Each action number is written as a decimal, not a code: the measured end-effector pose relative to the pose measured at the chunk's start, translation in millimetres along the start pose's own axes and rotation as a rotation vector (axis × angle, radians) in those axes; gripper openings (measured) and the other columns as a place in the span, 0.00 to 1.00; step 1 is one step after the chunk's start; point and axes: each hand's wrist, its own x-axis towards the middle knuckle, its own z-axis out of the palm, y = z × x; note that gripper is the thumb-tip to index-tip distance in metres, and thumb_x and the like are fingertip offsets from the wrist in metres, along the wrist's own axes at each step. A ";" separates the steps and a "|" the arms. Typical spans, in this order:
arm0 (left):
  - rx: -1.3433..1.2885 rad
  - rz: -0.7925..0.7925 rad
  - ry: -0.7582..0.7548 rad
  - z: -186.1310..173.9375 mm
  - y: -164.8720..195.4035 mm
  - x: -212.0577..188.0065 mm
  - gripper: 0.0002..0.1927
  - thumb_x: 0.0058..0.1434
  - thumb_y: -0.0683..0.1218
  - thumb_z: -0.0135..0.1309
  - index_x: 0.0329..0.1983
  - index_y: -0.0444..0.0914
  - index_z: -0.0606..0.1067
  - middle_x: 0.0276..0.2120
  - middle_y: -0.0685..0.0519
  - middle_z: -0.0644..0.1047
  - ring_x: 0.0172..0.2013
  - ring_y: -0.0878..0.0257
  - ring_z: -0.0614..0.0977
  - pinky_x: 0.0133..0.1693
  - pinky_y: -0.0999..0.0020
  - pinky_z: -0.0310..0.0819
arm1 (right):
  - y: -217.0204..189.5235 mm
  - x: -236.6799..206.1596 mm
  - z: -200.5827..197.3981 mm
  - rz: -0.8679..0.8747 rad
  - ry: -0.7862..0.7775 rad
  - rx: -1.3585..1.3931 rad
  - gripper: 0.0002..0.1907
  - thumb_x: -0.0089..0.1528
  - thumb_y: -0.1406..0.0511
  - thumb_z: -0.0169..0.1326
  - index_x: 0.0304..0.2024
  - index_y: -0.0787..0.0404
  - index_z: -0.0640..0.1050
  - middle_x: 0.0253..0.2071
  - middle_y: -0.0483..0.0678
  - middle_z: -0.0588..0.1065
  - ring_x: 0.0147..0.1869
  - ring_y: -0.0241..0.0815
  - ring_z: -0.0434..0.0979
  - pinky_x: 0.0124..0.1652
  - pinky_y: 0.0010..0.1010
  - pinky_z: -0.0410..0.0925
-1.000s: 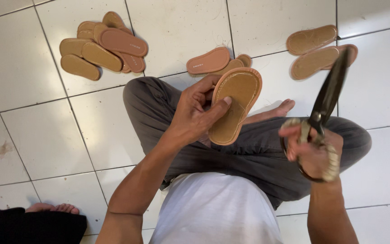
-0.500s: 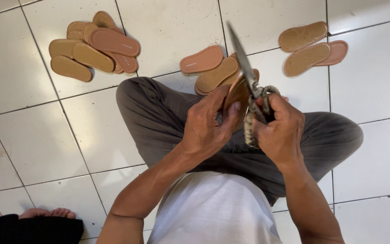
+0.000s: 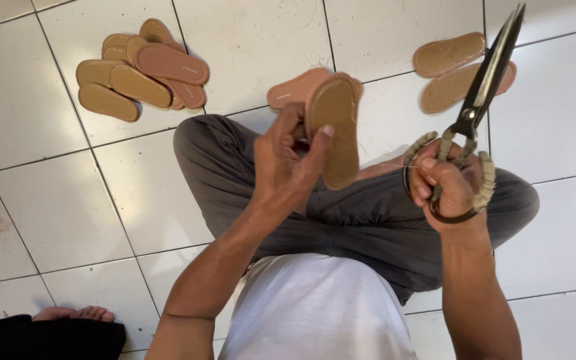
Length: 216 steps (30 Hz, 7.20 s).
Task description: The person sits on the floor and uses shears to trim excess material from the edges of several tan sandals. They handle each sandal individually, rotating it to cut along the perimeter, and place the trimmed pieces aside.
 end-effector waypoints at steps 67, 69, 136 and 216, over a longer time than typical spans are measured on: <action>-0.354 -0.093 -0.359 -36.3 -4.3 23.5 0.13 0.69 0.40 0.53 0.55 0.32 0.74 0.44 0.52 0.80 0.46 0.68 0.80 0.52 0.71 0.75 | 58.2 -31.6 -82.2 0.592 -0.708 0.090 0.58 0.46 0.29 0.52 0.39 0.84 0.77 0.15 0.50 0.71 0.13 0.37 0.70 0.13 0.26 0.66; -0.362 -0.118 -0.339 -35.7 -4.2 23.9 0.14 0.68 0.40 0.52 0.55 0.32 0.74 0.43 0.52 0.80 0.46 0.69 0.81 0.51 0.71 0.76 | 60.6 -40.8 -87.4 0.368 -0.622 -0.052 0.58 0.53 0.28 0.48 0.38 0.83 0.79 0.13 0.44 0.69 0.11 0.31 0.67 0.13 0.20 0.64; -0.084 -0.143 -0.532 -30.8 12.6 3.3 0.14 0.66 0.40 0.52 0.55 0.35 0.75 0.40 0.55 0.76 0.40 0.71 0.76 0.43 0.73 0.71 | 26.5 -27.8 -63.6 0.596 -0.767 0.212 0.58 0.54 0.28 0.44 0.36 0.83 0.79 0.17 0.44 0.67 0.14 0.32 0.66 0.14 0.24 0.66; 0.947 0.339 0.055 1.9 -125.9 92.5 0.29 0.54 0.39 0.55 0.60 0.29 0.68 0.56 0.36 0.73 0.56 0.38 0.72 0.58 0.43 0.67 | 73.7 15.5 -28.3 0.033 0.253 -0.890 0.14 0.60 0.63 0.68 0.41 0.68 0.81 0.31 0.45 0.78 0.34 0.29 0.73 0.34 0.21 0.67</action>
